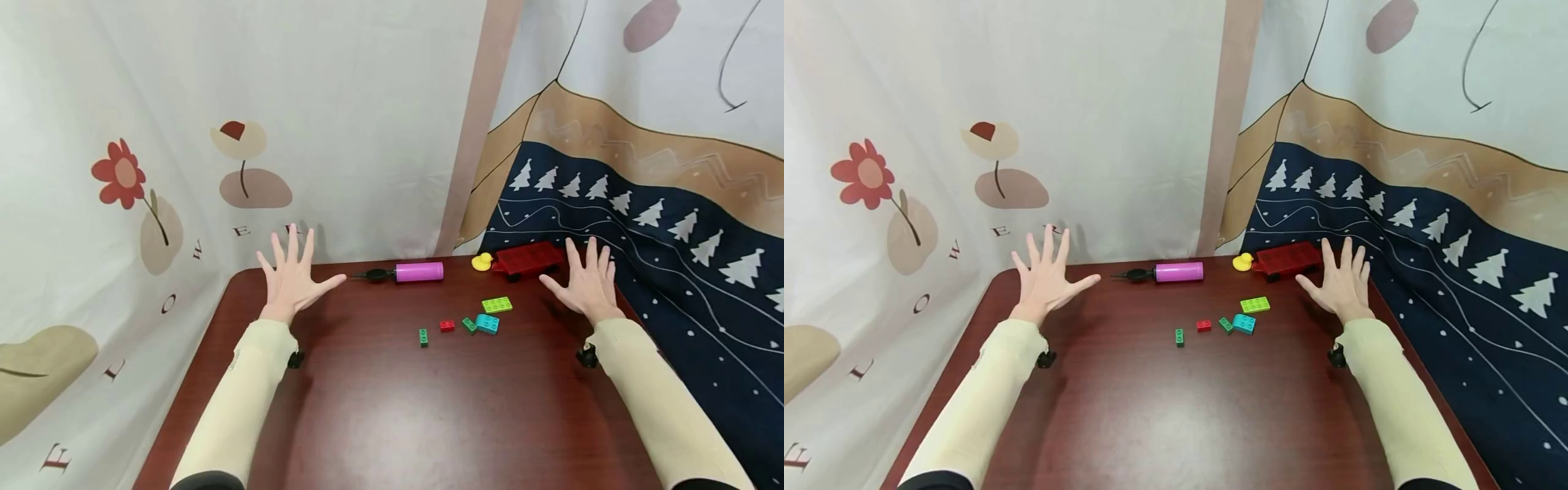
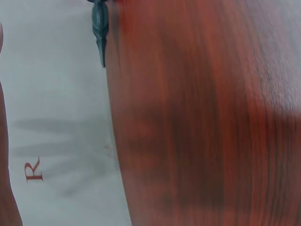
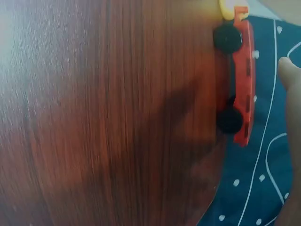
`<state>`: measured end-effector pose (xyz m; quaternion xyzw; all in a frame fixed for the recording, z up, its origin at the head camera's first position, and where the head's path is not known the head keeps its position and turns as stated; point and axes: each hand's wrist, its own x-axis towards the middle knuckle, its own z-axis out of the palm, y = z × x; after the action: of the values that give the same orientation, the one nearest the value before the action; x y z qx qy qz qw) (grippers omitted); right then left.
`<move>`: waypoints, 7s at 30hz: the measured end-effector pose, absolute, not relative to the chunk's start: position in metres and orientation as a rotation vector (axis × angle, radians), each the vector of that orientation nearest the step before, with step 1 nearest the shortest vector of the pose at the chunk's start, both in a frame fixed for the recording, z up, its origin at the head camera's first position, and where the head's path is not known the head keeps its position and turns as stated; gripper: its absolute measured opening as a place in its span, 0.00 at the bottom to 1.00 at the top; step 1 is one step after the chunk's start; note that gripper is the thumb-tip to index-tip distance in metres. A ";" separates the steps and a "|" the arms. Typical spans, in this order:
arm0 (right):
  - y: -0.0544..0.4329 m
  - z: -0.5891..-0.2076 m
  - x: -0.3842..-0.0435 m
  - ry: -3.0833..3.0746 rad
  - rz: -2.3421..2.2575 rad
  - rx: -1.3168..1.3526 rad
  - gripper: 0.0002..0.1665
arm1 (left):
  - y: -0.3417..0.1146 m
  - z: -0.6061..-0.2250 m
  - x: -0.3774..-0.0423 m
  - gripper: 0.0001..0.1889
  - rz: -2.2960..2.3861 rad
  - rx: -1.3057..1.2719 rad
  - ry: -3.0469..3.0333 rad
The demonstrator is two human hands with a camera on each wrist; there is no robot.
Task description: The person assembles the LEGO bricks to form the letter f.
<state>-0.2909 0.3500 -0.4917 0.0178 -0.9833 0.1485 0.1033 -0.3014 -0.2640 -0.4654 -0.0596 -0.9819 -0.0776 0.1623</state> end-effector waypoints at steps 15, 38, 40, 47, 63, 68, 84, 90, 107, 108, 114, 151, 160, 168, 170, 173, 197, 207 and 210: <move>0.286 -0.485 -0.275 -2.842 0.683 0.319 0.58 | -0.229 -0.473 -0.283 0.63 -0.483 -0.334 -2.845; 0.164 -0.517 -0.221 -2.760 1.074 0.607 0.40 | -0.144 -0.517 -0.241 0.59 -0.743 -0.588 -2.903; 0.160 -0.521 -0.218 -2.753 1.077 0.606 0.39 | -0.136 -0.520 -0.237 0.58 -0.742 -0.607 -2.932; 0.151 -0.531 -0.215 -2.795 1.138 0.535 0.39 | -0.116 -0.532 -0.230 0.47 -0.888 -0.699 -2.981; 0.131 -0.538 -0.222 -2.885 1.037 0.426 0.36 | -0.104 -0.555 -0.232 0.27 -1.092 -0.702 -2.907; 0.124 -0.543 -0.223 -2.864 0.946 0.462 0.30 | -0.103 -0.554 -0.232 0.20 -1.088 -0.718 -2.874; 0.126 -0.551 -0.226 -2.829 0.925 0.447 0.20 | -0.101 -0.570 -0.235 0.18 -1.193 -0.716 -2.809; 0.132 -0.547 -0.231 -2.826 1.085 0.461 0.22 | -0.101 -0.568 -0.238 0.17 -1.259 -0.719 -2.768; 0.126 -0.540 -0.230 -2.763 1.374 0.641 0.21 | -0.101 -0.570 -0.240 0.17 -1.251 -0.689 -2.778; 0.125 -0.540 -0.230 -2.766 1.378 0.645 0.21 | -0.101 -0.571 -0.240 0.17 -1.257 -0.682 -2.781; 0.122 -0.542 -0.230 -2.775 1.387 0.648 0.19 | -0.100 -0.572 -0.240 0.17 -1.250 -0.650 -2.788; 0.114 -0.547 -0.229 -2.711 1.223 0.824 0.17 | -0.100 -0.573 -0.238 0.19 -1.218 -0.634 -2.797; 0.113 -0.549 -0.227 -2.674 1.292 0.785 0.17 | -0.102 -0.571 -0.240 0.23 -1.267 -0.640 -2.820; 0.112 -0.553 -0.228 -2.658 1.299 0.765 0.17 | -0.104 -0.570 -0.240 0.23 -1.330 -0.663 -2.786; 0.112 -0.554 -0.228 -2.657 1.307 0.761 0.17 | -0.104 -0.570 -0.240 0.22 -1.347 -0.665 -2.785; 0.112 -0.555 -0.229 -2.657 1.328 0.756 0.16 | -0.105 -0.570 -0.241 0.21 -1.361 -0.671 -2.785; 0.131 -0.547 -0.229 -2.763 1.266 0.724 0.21 | -0.103 -0.570 -0.241 0.18 -1.335 -0.651 -2.795; 0.166 -0.541 -0.225 -2.683 1.245 0.657 0.21 | -0.103 -0.570 -0.238 0.18 -1.373 -0.651 -2.776; 0.176 -0.538 -0.225 -2.662 1.212 0.621 0.21 | -0.103 -0.569 -0.237 0.19 -1.370 -0.636 -2.785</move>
<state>-0.2252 0.1759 -0.5375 0.2070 -0.8877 0.4042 0.0756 -0.2370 -0.1032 -0.5692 -0.2008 -0.8790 -0.4323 -0.0133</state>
